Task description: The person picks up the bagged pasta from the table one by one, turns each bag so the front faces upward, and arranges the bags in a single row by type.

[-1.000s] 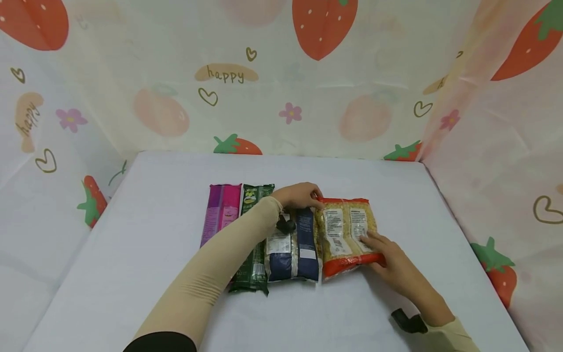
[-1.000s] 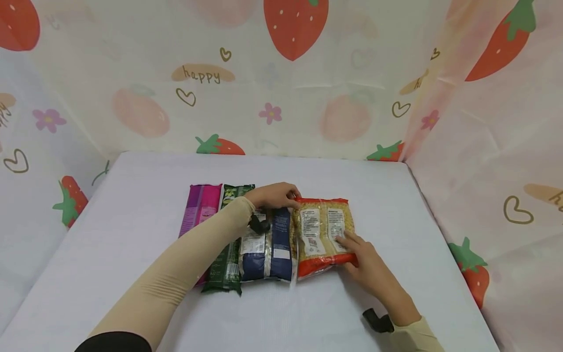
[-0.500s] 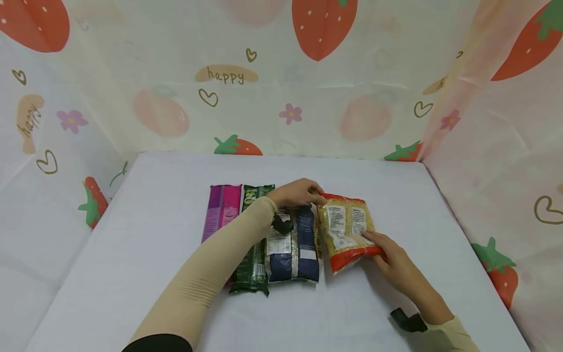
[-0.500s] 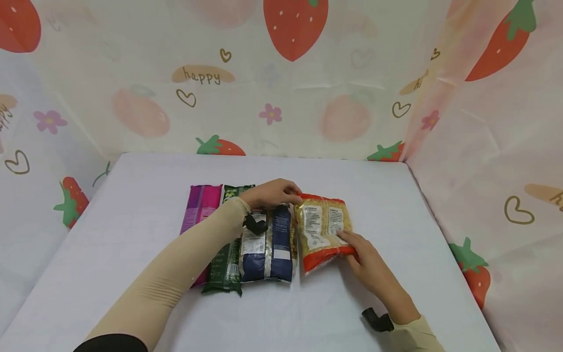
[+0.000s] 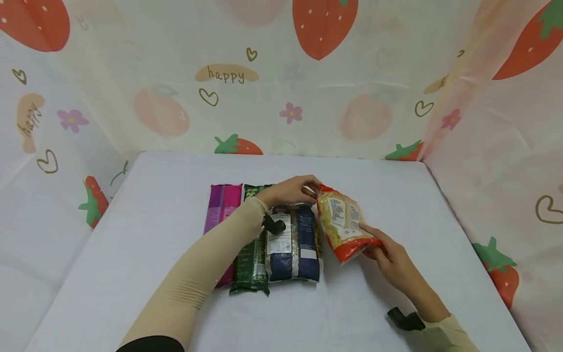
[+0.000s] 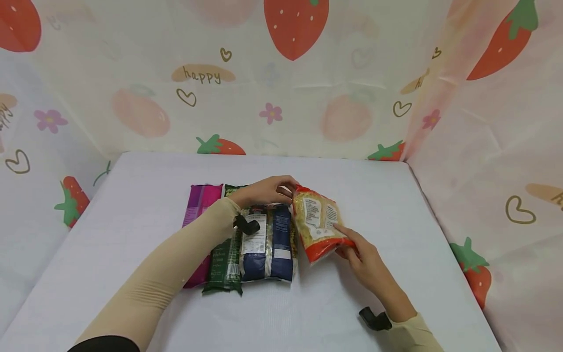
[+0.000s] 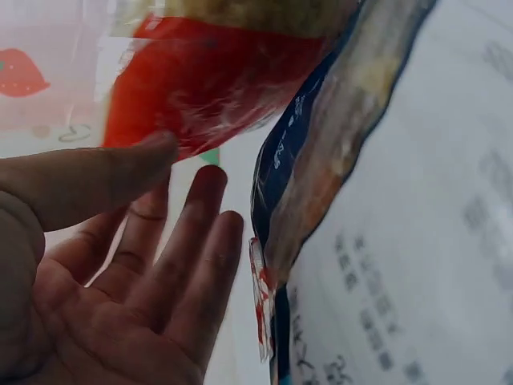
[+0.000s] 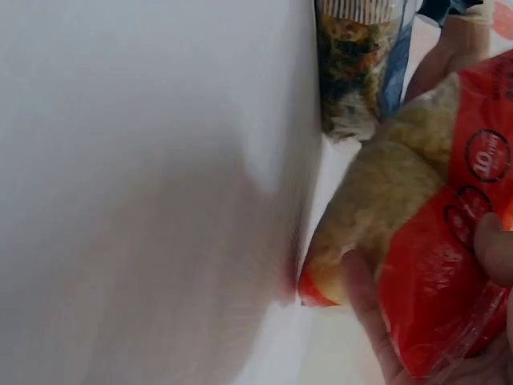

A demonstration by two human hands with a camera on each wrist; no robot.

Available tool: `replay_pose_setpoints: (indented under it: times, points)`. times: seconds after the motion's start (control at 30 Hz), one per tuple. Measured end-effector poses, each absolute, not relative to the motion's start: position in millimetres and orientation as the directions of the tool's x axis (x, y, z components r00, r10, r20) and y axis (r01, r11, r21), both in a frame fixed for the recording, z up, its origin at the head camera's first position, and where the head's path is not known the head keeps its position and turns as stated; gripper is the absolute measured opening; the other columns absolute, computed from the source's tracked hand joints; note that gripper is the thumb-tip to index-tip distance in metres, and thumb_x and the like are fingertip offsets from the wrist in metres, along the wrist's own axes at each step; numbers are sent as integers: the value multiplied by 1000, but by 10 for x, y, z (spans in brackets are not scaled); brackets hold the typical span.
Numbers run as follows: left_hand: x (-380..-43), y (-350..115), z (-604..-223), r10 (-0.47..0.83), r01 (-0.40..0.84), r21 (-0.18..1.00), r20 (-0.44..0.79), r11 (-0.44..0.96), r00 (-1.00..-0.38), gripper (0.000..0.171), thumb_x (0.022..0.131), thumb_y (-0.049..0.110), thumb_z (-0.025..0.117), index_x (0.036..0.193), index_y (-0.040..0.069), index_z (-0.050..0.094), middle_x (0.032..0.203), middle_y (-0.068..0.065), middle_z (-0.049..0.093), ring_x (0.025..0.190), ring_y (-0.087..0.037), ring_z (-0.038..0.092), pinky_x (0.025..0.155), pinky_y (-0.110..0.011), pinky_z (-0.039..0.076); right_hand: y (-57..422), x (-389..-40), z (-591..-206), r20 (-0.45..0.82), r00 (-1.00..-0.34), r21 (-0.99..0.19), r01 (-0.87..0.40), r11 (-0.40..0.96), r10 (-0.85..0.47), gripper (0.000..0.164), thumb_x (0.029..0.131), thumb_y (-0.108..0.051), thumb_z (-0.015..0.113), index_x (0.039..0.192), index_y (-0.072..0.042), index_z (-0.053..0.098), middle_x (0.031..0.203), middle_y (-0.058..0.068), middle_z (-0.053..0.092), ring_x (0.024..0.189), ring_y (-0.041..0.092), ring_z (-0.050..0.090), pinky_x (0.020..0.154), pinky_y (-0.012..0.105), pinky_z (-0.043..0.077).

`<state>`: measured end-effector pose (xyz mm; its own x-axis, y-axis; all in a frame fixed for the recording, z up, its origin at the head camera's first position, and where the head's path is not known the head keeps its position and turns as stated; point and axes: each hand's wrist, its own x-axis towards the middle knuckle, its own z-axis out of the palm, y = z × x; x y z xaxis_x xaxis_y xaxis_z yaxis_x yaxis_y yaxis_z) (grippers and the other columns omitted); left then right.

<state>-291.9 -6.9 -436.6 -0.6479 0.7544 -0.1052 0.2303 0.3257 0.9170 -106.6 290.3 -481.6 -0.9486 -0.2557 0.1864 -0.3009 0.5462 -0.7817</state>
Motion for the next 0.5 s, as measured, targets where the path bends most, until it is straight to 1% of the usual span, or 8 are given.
replay_pose_setpoints:
  times: [0.07,0.13,0.23,0.43,0.5]
  points:
    - [-2917,-71,-4362,754,208,934,-92,292,-650,46,106,-3,64,150,-1,50,144,-23,56,139,-38,58,105,-39,58,2897,-1072,-4815,211,-944,-784,-318,534,-252,55,107,10,57,159,-9,52,150,28,56,118,38,67,88,21,60]
    - [-2920,-70,-4363,754,188,947,-79,262,-652,46,105,-4,66,148,-1,50,143,-22,55,138,-38,58,104,-40,59,2891,-1079,-4814,236,-941,-784,-333,525,-245,54,107,9,56,158,-8,52,149,28,57,116,37,68,87,19,60]
    - [-2931,-66,-4371,752,187,953,-58,237,-657,44,104,-4,67,145,-1,51,143,-22,54,138,-38,59,104,-40,59,2883,-1080,-4800,262,-936,-784,-348,513,-234,54,108,9,55,159,-9,52,148,27,58,114,32,69,86,19,60]
    - [-2954,-46,-4386,725,196,950,-43,243,-688,40,104,2,70,140,5,53,150,-19,51,145,-35,54,107,-40,57,2876,-1079,-4781,294,-930,-805,-366,467,-221,55,108,10,54,160,-7,50,150,27,56,113,5,65,85,19,61]
    - [-2961,-41,-4388,718,186,953,-44,238,-695,40,104,3,70,140,5,53,153,-18,51,147,-35,53,109,-42,56,2874,-1079,-4780,307,-925,-818,-377,435,-223,54,109,10,52,160,-7,50,149,27,57,113,0,65,84,21,62]
